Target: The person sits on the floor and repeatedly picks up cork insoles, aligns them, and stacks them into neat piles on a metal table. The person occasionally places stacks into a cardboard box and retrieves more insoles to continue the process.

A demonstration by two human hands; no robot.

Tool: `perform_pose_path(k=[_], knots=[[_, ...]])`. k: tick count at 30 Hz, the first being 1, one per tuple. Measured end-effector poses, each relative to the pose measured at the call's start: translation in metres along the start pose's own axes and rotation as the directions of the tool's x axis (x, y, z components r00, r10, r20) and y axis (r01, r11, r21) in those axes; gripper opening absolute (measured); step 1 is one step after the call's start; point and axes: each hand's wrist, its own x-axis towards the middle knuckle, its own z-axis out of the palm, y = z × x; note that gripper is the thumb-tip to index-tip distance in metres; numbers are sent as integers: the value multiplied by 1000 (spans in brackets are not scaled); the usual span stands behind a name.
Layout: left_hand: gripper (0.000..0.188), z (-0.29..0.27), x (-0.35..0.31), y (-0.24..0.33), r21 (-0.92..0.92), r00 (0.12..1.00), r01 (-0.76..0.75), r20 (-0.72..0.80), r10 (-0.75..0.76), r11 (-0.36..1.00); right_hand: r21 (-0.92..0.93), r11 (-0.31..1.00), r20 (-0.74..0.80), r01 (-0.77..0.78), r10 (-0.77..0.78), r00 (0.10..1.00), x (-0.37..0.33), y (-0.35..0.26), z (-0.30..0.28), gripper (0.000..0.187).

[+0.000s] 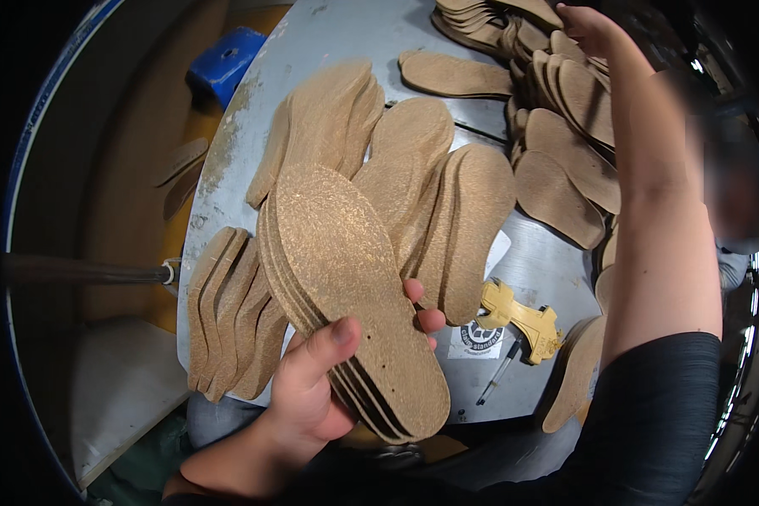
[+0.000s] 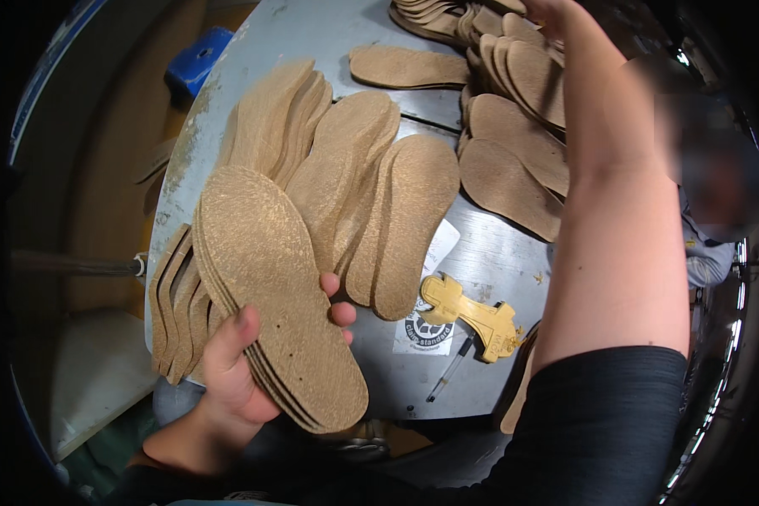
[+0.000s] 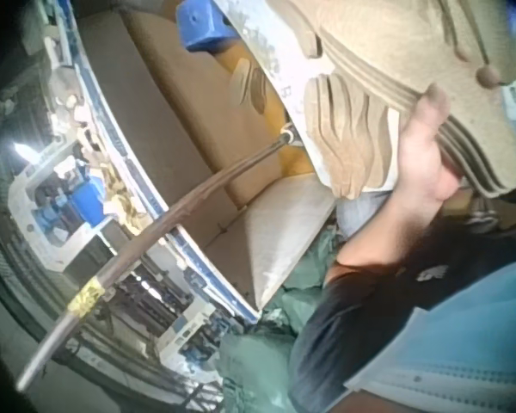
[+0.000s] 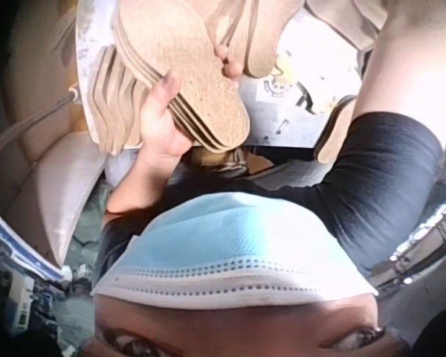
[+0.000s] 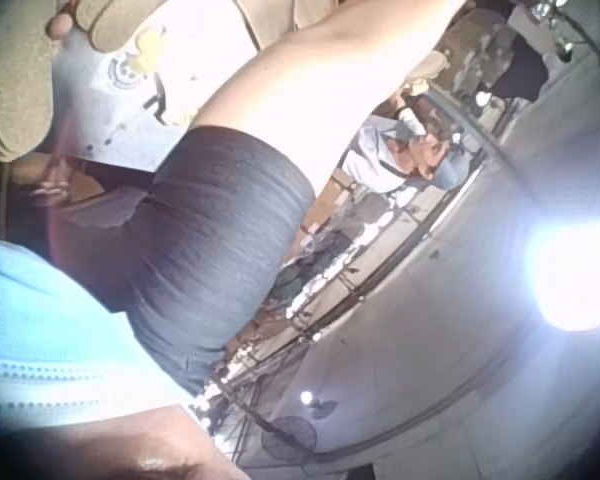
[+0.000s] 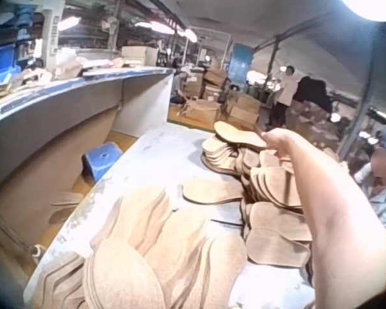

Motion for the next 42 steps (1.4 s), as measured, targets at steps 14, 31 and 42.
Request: perform_pose_path(k=[14, 31, 42], knots=[[93, -20, 2, 26, -3, 996, -22, 85, 22, 1000, -177, 970, 73, 166, -155, 985, 50, 0, 17, 73], [78, -7, -8, 16, 127, 994, -46, 104, 33, 991, -139, 874, -132, 465, -482, 866, -10, 8, 40, 116], [61, 2, -16, 21, 123, 995, -47, 91, 36, 991, -648, 762, -354, 22, -326, 877, -65, -48, 93, 98]])
